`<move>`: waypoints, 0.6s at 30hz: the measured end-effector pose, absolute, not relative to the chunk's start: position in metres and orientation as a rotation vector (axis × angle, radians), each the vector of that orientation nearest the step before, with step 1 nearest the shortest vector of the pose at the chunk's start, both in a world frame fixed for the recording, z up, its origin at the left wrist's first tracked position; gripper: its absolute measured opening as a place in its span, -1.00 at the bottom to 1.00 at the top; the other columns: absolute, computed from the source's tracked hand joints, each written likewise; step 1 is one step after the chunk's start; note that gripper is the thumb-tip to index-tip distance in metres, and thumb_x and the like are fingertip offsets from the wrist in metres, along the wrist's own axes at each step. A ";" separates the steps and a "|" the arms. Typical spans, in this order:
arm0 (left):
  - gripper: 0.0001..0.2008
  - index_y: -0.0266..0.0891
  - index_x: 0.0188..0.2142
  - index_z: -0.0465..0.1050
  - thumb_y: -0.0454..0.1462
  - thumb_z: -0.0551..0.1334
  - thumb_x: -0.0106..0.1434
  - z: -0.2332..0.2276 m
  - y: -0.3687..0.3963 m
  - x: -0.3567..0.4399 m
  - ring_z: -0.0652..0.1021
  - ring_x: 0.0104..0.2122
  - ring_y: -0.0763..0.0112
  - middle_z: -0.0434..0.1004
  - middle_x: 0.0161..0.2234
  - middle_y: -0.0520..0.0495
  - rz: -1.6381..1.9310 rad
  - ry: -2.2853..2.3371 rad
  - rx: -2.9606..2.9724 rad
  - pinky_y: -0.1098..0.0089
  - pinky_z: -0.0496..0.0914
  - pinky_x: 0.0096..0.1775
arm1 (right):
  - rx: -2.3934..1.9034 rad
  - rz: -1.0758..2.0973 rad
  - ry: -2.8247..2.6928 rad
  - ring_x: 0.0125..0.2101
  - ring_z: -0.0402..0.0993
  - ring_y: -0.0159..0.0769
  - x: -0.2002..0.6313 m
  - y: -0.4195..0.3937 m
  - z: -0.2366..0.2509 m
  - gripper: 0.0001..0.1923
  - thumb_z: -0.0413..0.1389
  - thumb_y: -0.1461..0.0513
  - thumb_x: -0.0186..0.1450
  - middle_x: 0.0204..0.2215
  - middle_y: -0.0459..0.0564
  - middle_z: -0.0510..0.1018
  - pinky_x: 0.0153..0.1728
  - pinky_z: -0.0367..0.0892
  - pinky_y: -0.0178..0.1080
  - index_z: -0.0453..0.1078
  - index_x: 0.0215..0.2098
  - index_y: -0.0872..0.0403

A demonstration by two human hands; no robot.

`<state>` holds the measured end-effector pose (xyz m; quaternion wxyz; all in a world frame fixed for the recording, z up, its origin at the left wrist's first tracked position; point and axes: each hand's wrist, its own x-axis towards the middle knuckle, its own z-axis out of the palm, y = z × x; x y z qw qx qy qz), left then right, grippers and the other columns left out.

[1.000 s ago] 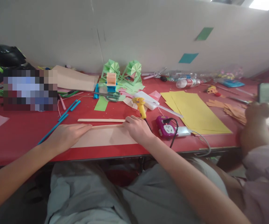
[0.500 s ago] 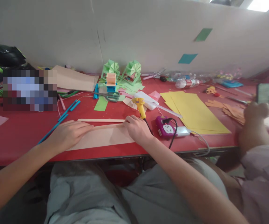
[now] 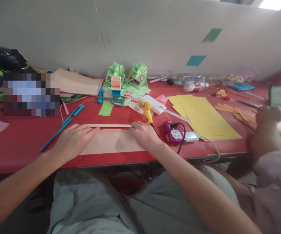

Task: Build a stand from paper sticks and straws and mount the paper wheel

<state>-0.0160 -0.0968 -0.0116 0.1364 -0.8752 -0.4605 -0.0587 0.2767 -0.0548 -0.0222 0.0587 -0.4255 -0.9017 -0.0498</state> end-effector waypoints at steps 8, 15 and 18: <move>-0.70 -0.26 -0.05 0.51 -0.46 0.07 0.34 -0.011 -0.088 0.012 0.60 -0.26 0.21 0.62 -0.19 -0.17 -0.178 -1.264 -2.516 0.25 0.38 -0.24 | -1.227 -0.161 -2.591 -0.31 0.39 -0.27 0.276 -0.052 -0.025 -0.80 0.02 0.36 0.36 -0.33 0.02 0.56 -0.33 0.17 -0.25 0.50 -0.29 0.11; -0.71 -0.24 -0.16 0.58 -0.49 0.11 0.33 -0.006 -0.085 0.006 0.57 -0.24 0.21 0.59 -0.22 -0.15 -0.132 -1.281 -2.622 0.24 0.40 -0.21 | -1.233 -0.119 -2.573 -0.29 0.41 -0.28 0.276 -0.050 -0.026 -0.80 0.02 0.38 0.36 -0.29 0.04 0.58 -0.32 0.16 -0.27 0.49 -0.27 0.12; -0.72 -0.25 -0.14 0.58 -0.49 0.13 0.32 -0.008 -0.087 0.002 0.57 -0.20 0.18 0.61 -0.20 -0.16 -0.101 -1.278 -2.608 0.23 0.41 -0.19 | -1.237 -0.137 -2.640 -0.28 0.41 -0.27 0.276 -0.050 -0.025 -0.79 0.03 0.39 0.37 -0.30 0.03 0.58 -0.29 0.18 -0.26 0.51 -0.26 0.12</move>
